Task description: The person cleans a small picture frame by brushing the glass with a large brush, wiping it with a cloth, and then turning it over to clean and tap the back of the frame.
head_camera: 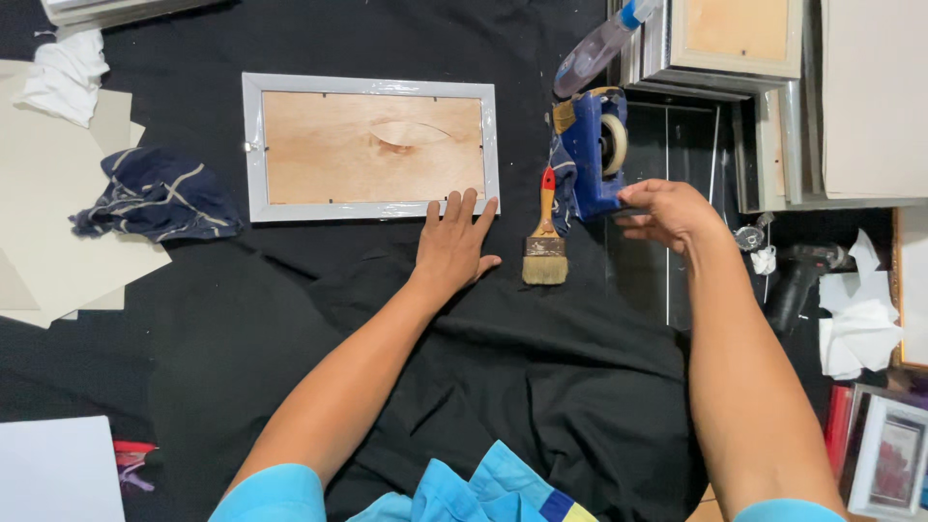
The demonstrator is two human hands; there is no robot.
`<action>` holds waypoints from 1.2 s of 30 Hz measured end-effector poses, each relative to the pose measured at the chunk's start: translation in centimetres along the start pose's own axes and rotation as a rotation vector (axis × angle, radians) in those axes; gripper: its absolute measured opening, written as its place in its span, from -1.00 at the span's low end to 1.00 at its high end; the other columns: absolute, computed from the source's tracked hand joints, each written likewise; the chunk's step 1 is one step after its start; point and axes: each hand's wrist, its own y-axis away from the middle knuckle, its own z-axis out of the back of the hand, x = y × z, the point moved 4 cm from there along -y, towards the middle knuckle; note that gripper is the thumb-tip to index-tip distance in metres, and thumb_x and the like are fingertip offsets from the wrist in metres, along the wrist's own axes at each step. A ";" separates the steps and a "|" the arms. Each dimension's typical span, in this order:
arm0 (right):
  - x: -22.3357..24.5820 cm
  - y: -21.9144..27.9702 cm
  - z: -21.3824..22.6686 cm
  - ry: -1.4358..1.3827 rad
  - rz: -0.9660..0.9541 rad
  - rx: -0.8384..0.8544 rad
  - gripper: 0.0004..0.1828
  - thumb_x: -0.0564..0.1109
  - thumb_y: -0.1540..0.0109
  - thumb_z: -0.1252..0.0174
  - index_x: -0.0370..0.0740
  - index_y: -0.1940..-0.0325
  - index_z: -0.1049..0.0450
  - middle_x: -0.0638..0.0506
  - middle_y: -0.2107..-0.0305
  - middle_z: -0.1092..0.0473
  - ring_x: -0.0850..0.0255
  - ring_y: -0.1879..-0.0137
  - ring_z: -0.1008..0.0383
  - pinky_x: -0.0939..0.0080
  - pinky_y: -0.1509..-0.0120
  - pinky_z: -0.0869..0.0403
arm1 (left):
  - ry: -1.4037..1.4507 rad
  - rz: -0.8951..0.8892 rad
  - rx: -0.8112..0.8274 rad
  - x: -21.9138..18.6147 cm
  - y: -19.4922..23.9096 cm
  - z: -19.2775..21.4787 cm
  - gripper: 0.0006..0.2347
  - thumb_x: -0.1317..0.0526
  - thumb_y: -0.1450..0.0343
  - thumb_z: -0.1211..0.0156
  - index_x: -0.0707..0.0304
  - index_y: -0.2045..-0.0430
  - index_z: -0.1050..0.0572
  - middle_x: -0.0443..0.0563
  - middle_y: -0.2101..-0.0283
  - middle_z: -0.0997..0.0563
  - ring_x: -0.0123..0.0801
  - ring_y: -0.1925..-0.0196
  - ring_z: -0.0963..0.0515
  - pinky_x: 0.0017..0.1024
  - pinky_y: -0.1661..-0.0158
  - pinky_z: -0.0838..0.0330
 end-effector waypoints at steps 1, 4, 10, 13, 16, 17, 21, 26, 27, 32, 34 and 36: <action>-0.1 -0.1 0.1 0.000 -0.001 -0.008 -0.75 -0.14 -0.30 -0.20 -0.29 -0.02 -0.48 -0.28 0.04 -0.48 -0.23 -0.07 -0.56 -0.30 -0.12 -0.54 | 0.003 -0.007 -0.002 0.0 -0.1 0.1 -0.22 -0.27 -0.40 -0.14 0.06 -0.49 -0.07 0.34 -0.41 -0.21 0.08 -0.43 -0.16 0.09 -0.32 0.11; 0.4 0.5 0.2 -0.134 -0.017 0.030 -0.81 -0.16 -0.29 -0.18 -0.26 0.03 -0.45 -0.15 0.12 -0.49 -0.21 -0.05 -0.59 -0.23 -0.11 -0.57 | 0.011 -0.009 -0.002 -0.1 -0.5 0.3 -0.24 -0.25 -0.42 -0.14 0.09 -0.48 -0.09 0.35 -0.42 -0.22 0.09 -0.44 -0.15 0.09 -0.32 0.13; -1.0 2.1 1.0 -0.120 -0.075 0.049 -0.80 -0.15 -0.27 -0.24 -0.32 0.12 -0.45 -0.15 0.15 -0.50 -0.22 -0.06 -0.59 -0.29 -0.08 -0.57 | 0.038 0.063 -0.082 1.0 -0.5 1.2 -0.14 -0.22 -0.39 -0.24 0.20 -0.52 0.03 0.38 -0.43 -0.16 0.11 -0.46 -0.08 0.05 -0.30 0.09; -2.0 1.9 1.2 -0.068 -0.108 0.050 -0.73 -0.16 -0.24 -0.27 -0.36 0.06 -0.47 -0.17 0.12 -0.50 -0.17 -0.12 -0.57 -0.30 -0.13 -0.54 | 0.100 0.125 -0.082 2.2 -0.6 1.7 -0.13 -0.14 -0.39 -0.30 0.25 -0.52 0.06 0.42 -0.44 -0.13 0.18 -0.49 -0.05 0.09 -0.33 0.10; -3.4 0.5 1.3 -0.052 -0.098 0.037 -0.71 -0.16 -0.23 -0.29 -0.35 0.02 -0.48 -0.12 0.16 -0.51 -0.04 -0.07 -0.59 -0.30 -0.12 -0.53 | 0.119 0.128 -0.060 2.6 -0.3 2.5 -0.22 -0.10 -0.41 -0.28 0.16 -0.50 -0.04 0.42 -0.45 -0.11 0.22 -0.52 0.02 0.12 -0.35 0.13; -3.8 -0.1 1.4 -0.028 -0.089 0.016 -0.70 -0.15 -0.22 -0.30 -0.33 0.02 -0.49 -0.09 0.17 -0.52 0.01 -0.06 -0.59 -0.30 -0.14 -0.52 | 0.105 0.075 -0.029 2.2 -0.1 2.7 -0.25 -0.10 -0.43 -0.24 0.04 -0.50 -0.04 0.40 -0.48 -0.06 0.25 -0.54 0.07 0.17 -0.36 0.17; -3.3 -0.1 1.4 0.034 -0.052 -0.040 -0.75 -0.15 -0.20 -0.32 -0.26 0.08 -0.51 -0.03 0.20 -0.54 0.14 -0.02 -0.59 -0.26 -0.20 -0.49 | 0.050 -0.012 -0.052 1.3 -0.4 0.1 -0.31 -0.18 -0.43 -0.18 -0.11 -0.48 -0.11 0.35 -0.54 0.08 0.26 -0.57 0.23 0.28 -0.36 0.29; -3.0 0.6 1.0 -0.001 -0.067 -0.047 -0.81 -0.14 -0.19 -0.34 -0.19 0.17 -0.51 0.05 0.29 -0.52 0.22 0.04 -0.59 -0.15 -0.24 -0.48 | 0.056 -0.006 -0.137 1.0 -0.9 -0.9 -0.25 -0.19 -0.39 -0.27 0.10 -0.45 -0.16 0.39 -0.52 0.03 0.20 -0.56 0.20 0.27 -0.36 0.31; -2.9 0.8 0.8 -0.018 -0.083 -0.053 -0.82 -0.13 -0.18 -0.34 -0.16 0.18 -0.50 0.08 0.31 -0.51 0.26 0.05 -0.59 -0.10 -0.24 -0.49 | 0.077 0.001 -0.170 1.0 -1.0 -1.1 -0.20 -0.20 -0.38 -0.28 0.21 -0.46 -0.13 0.41 -0.51 0.02 0.17 -0.56 0.18 0.24 -0.37 0.32; -3.7 -0.5 1.2 -0.004 0.009 -0.068 -0.84 -0.12 -0.19 -0.36 -0.19 0.23 -0.53 0.02 0.31 -0.52 0.25 0.09 -0.58 -0.01 -0.15 -0.54 | 0.127 0.032 -0.243 2.7 -2.1 -0.5 -0.08 -0.23 -0.37 -0.32 0.25 -0.51 0.06 0.41 -0.50 0.05 0.16 -0.56 0.20 0.17 -0.37 0.34; -3.4 0.0 1.0 0.017 -0.003 -0.096 -0.85 -0.13 -0.19 -0.35 -0.19 0.23 -0.55 0.02 0.31 -0.53 0.25 0.08 -0.59 0.00 -0.15 -0.54 | 0.146 0.039 -0.261 3.1 -2.1 -0.6 -0.08 -0.21 -0.36 -0.34 0.23 -0.51 0.05 0.40 -0.49 0.04 0.16 -0.55 0.19 0.16 -0.37 0.33; -3.3 -0.2 1.1 0.094 0.063 -0.143 -0.89 -0.13 -0.16 -0.36 -0.16 0.28 -0.58 0.12 0.42 -0.49 0.41 0.25 -0.51 0.30 0.06 -0.54 | 0.117 -0.024 -0.271 3.1 -2.1 -0.7 -0.20 -0.24 -0.32 -0.31 -0.02 -0.45 -0.14 0.36 -0.49 -0.01 0.18 -0.56 0.17 0.21 -0.37 0.30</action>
